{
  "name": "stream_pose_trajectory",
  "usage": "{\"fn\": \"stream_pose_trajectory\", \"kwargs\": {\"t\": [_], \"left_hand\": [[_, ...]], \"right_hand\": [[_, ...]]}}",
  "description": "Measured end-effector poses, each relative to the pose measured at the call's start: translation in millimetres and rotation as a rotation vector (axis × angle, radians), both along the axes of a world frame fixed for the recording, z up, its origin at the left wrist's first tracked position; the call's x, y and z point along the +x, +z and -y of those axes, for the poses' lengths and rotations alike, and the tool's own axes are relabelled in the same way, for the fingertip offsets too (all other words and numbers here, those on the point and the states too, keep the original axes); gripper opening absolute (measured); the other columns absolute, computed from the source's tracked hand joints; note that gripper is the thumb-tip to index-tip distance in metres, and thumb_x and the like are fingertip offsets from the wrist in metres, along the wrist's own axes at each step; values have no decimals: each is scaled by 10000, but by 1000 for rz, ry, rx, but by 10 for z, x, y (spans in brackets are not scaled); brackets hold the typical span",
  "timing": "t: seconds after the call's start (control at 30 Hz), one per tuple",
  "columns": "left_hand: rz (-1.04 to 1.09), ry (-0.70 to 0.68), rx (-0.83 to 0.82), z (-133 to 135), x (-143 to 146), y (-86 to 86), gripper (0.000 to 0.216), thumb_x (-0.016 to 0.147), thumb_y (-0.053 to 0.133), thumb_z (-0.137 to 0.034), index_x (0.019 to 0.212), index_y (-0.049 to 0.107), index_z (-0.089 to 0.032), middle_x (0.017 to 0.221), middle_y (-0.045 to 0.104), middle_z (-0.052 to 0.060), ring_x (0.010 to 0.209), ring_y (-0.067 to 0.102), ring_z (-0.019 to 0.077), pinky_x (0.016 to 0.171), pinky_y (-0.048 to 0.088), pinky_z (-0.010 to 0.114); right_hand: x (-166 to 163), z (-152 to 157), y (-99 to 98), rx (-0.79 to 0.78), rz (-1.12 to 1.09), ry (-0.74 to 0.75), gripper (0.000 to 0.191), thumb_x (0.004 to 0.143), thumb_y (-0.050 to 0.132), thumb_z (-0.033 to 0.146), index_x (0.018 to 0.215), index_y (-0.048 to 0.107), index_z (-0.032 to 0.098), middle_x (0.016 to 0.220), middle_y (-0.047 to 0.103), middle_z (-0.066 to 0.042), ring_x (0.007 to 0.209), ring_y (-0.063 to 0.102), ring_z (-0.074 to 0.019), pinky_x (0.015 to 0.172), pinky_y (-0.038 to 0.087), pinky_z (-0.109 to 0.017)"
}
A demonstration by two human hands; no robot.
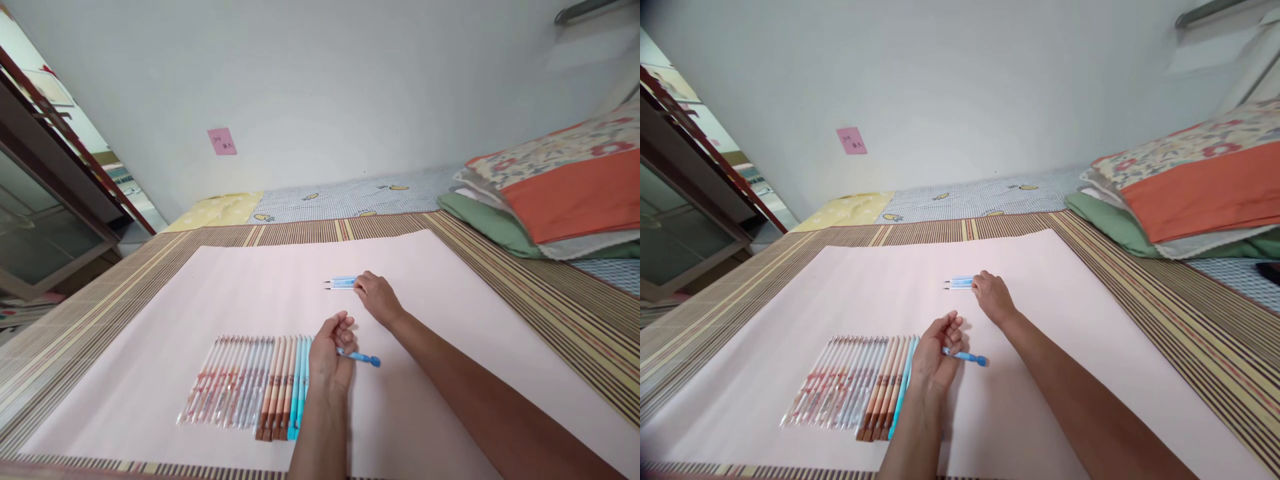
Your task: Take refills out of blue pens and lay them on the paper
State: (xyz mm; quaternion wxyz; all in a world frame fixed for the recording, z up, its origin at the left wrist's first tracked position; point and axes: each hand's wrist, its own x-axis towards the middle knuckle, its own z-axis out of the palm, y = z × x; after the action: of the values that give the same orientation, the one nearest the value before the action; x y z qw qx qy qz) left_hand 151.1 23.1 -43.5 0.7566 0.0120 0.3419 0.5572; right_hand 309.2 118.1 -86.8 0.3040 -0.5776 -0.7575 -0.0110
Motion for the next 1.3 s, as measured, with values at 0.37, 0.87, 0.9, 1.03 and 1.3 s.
{"fn": "stream_pose_trajectory", "kwargs": {"t": [0.37, 0.87, 0.9, 1.03, 1.3], "left_hand": [[1, -12, -8, 24, 40, 18, 120, 847, 575, -88, 772, 664, -60, 651, 666, 84, 396, 427, 42, 333, 246, 138], [4, -19, -7, 9, 31, -27, 106, 840, 585, -92, 780, 665, -58, 654, 667, 87, 392, 427, 45, 340, 240, 145], [5, -19, -9, 10, 33, -24, 113, 845, 579, -92, 778, 664, -57, 651, 667, 87, 390, 424, 44, 340, 239, 145], [-4, -20, -5, 14, 45, -15, 111, 841, 585, -101, 777, 664, -58, 651, 671, 88, 393, 426, 45, 343, 244, 147], [-20, -26, 3, 22, 57, -14, 55, 762, 658, -119, 771, 671, -66, 653, 668, 80, 400, 434, 48, 346, 240, 150]], "right_hand": [[253, 169, -6, -40, -209, -125, 93, 846, 656, 245, 766, 622, 211, 830, 619, -15, 717, 586, -165, 688, 417, -275], [0, 114, 85, -132, 67, -233, 146, 908, 675, 235, 771, 645, 193, 865, 665, -41, 789, 593, -188, 705, 349, -295], [-7, 111, 89, -132, 71, -233, 148, 911, 670, 234, 771, 647, 192, 863, 664, -43, 788, 591, -190, 701, 343, -298], [-25, 96, 99, -137, 92, -229, 157, 926, 642, 224, 773, 646, 189, 863, 662, -52, 789, 590, -197, 689, 320, -308], [-35, 83, 113, -144, 92, -217, 159, 921, 616, 209, 763, 628, 192, 869, 667, -62, 789, 592, -198, 683, 312, -307]]}}
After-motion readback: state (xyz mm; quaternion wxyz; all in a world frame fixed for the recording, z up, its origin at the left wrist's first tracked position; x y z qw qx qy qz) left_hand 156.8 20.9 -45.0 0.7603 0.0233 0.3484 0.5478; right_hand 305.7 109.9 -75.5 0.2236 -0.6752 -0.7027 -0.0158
